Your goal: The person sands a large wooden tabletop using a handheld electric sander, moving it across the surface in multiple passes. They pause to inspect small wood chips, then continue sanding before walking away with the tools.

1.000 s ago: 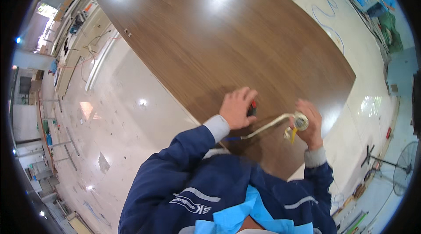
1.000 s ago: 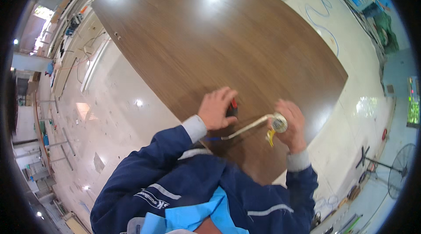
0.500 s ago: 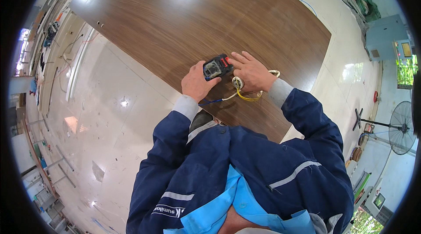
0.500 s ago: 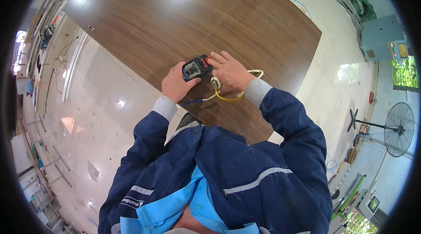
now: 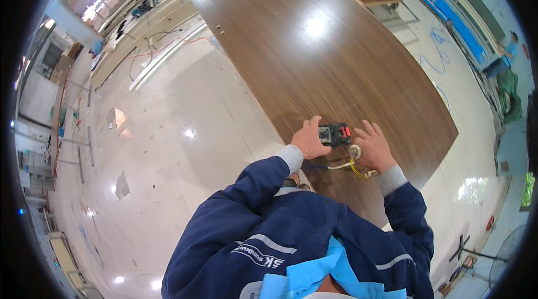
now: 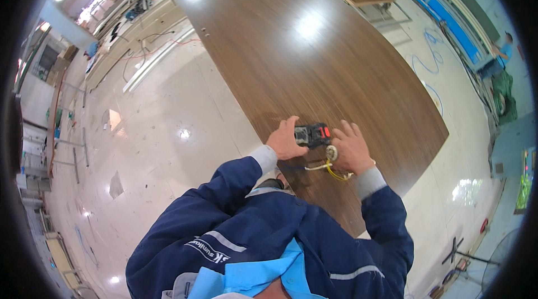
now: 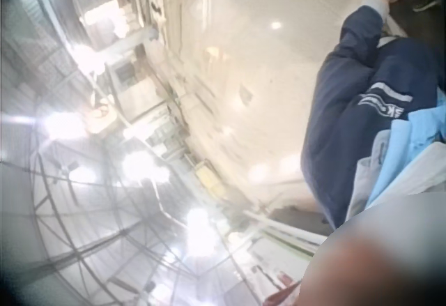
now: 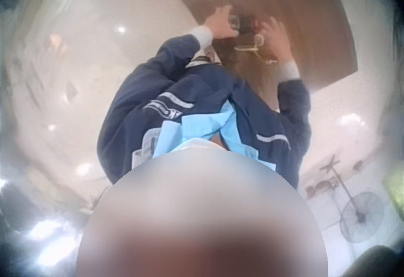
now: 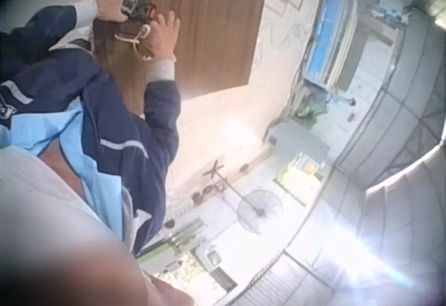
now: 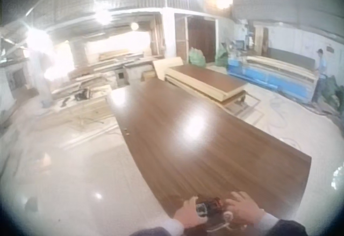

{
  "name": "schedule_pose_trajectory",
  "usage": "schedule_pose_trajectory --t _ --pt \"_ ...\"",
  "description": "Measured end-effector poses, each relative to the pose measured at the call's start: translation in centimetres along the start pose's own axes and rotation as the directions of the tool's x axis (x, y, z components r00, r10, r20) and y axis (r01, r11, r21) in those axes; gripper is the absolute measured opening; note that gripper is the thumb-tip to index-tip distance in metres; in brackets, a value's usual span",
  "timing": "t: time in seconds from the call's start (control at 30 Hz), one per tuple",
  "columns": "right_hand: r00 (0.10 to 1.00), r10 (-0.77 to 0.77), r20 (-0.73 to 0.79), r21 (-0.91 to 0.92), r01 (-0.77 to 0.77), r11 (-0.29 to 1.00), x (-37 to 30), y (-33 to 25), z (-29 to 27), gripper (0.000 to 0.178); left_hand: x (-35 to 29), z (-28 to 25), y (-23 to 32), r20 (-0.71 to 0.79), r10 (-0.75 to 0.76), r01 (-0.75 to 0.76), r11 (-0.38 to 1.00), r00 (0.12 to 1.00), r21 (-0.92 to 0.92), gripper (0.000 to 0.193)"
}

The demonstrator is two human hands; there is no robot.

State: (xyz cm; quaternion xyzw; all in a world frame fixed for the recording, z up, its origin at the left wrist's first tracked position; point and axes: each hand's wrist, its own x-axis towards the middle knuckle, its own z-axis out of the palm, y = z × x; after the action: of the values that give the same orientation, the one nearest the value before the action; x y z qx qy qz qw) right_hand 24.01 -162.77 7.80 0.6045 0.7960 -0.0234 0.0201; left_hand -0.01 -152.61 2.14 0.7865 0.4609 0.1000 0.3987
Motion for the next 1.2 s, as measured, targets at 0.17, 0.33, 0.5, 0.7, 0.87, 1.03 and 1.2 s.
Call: schedule_pose_trajectory --t 0.17,0.33,0.5,0.7,0.87,1.03,1.2 --pt "0.884 0.151 -0.442 0.136 -0.101 0.986 -5.0 0.2 -6.1 0.027 -0.4 -0.3 0.3 -0.125 0.217 -0.217 0.976 0.968 0.008 0.085" --pt "0.477 0.283 -0.832 0.269 -0.1 0.958 -9.3 -0.7 -9.8 0.026 1.1 1.0 1.7 -0.086 0.267 -0.249 0.952 0.96 0.178 0.075" --pt "0.062 0.53 -0.846 0.532 0.18 0.827 -11.9 -0.9 -12.8 0.03 2.2 2.7 1.4 -0.046 0.284 -0.271 0.943 0.958 0.192 0.068" --pt "-0.054 0.678 -0.733 0.655 0.213 0.725 -12.0 -2.0 -14.4 0.034 2.5 2.3 0.5 0.047 0.244 -0.249 0.952 0.969 0.178 0.068" --pt "0.049 0.823 -0.566 0.776 0.369 0.511 -7.7 -5.4 -12.5 0.036 -0.8 -1.3 -3.1 -0.028 0.009 -0.013 0.992 1.0 -0.128 0.073" --pt "0.224 0.884 -0.41 0.825 0.503 0.256 0.6 -11.4 -10.1 0.04 -9.7 -8.7 -16.9 -0.101 -0.399 0.246 0.726 0.911 -0.642 0.088" --pt "0.361 0.876 -0.321 0.794 0.606 0.041 12.6 -17.5 -9.9 0.036 -22.5 -16.9 -32.8 -0.136 -0.69 0.1 0.29 0.711 -0.952 0.058"
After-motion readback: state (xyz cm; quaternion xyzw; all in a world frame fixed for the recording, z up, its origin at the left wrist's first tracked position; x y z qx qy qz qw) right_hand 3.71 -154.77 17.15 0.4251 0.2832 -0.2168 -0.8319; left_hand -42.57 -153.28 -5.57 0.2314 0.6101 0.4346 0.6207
